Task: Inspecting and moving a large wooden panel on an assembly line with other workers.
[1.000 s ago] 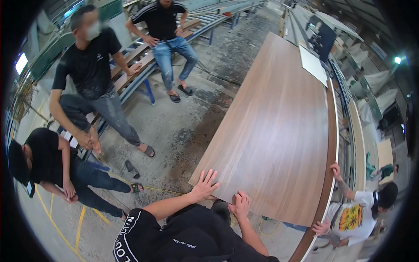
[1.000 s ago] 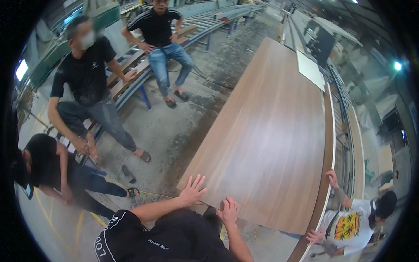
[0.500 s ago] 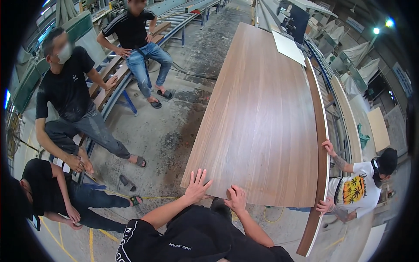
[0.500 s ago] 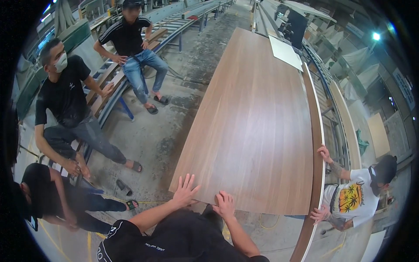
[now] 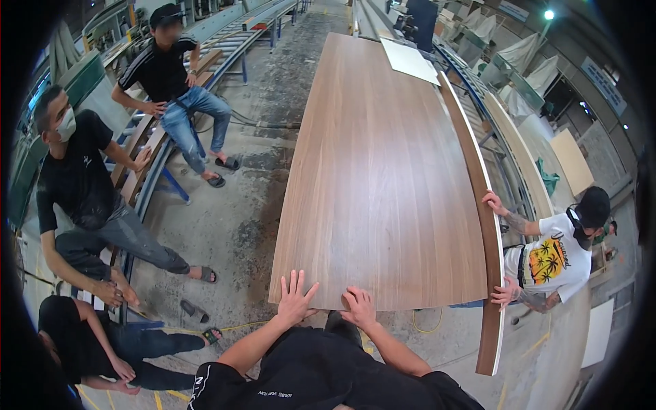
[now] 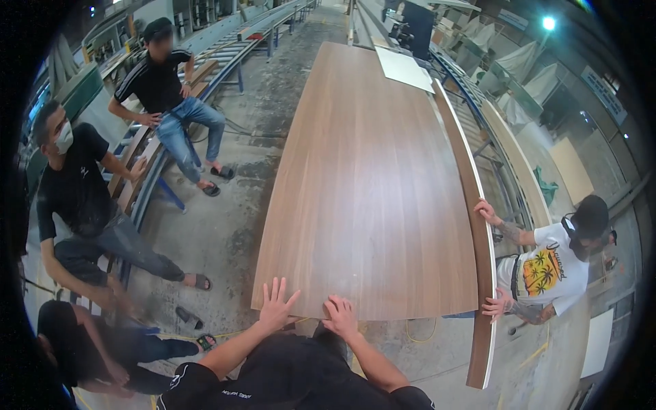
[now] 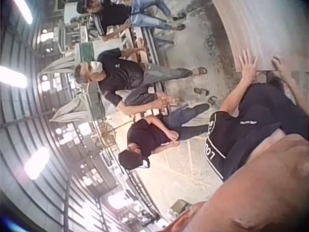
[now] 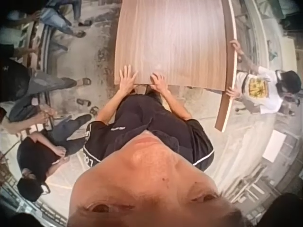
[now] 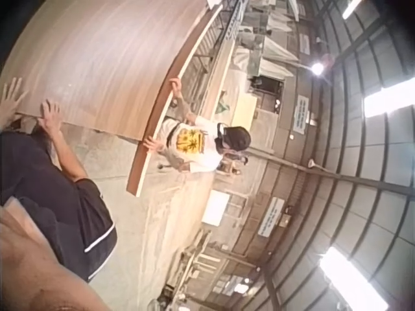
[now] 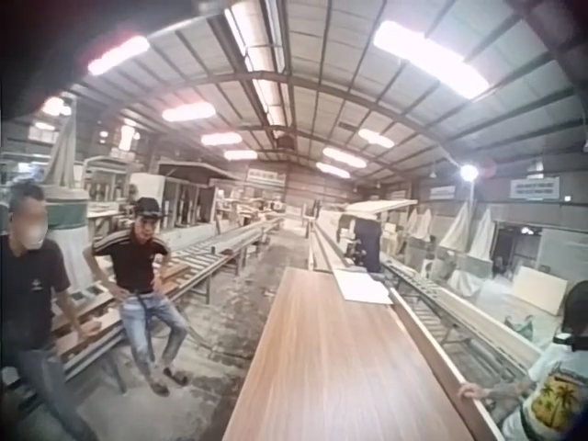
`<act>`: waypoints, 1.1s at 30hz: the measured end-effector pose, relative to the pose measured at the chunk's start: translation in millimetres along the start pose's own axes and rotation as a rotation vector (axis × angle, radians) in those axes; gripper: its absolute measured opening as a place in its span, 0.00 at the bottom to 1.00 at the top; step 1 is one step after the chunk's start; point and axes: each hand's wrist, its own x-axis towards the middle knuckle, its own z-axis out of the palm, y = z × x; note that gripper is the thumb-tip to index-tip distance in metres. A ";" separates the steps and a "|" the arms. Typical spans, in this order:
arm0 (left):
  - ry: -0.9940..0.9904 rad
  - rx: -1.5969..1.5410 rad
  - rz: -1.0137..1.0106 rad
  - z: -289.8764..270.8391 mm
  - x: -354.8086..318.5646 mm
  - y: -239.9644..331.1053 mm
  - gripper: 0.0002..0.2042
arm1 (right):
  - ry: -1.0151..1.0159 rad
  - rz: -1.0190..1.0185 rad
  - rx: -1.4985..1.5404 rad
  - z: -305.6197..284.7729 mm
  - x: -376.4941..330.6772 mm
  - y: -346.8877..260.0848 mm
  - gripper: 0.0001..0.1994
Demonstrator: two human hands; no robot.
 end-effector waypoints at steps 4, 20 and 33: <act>0.046 -0.035 0.008 3.0 -1.3 0.1 0.43 | -0.001 -0.001 0.005 -0.8 -0.7 -0.7 0.35; 0.048 -0.027 -0.001 -0.9 -1.8 2.1 0.43 | 0.008 0.001 0.003 -0.6 -1.8 0.7 0.34; 0.026 -0.011 0.000 -2.8 -4.3 2.1 0.43 | 0.013 0.002 0.008 2.8 -4.0 0.9 0.33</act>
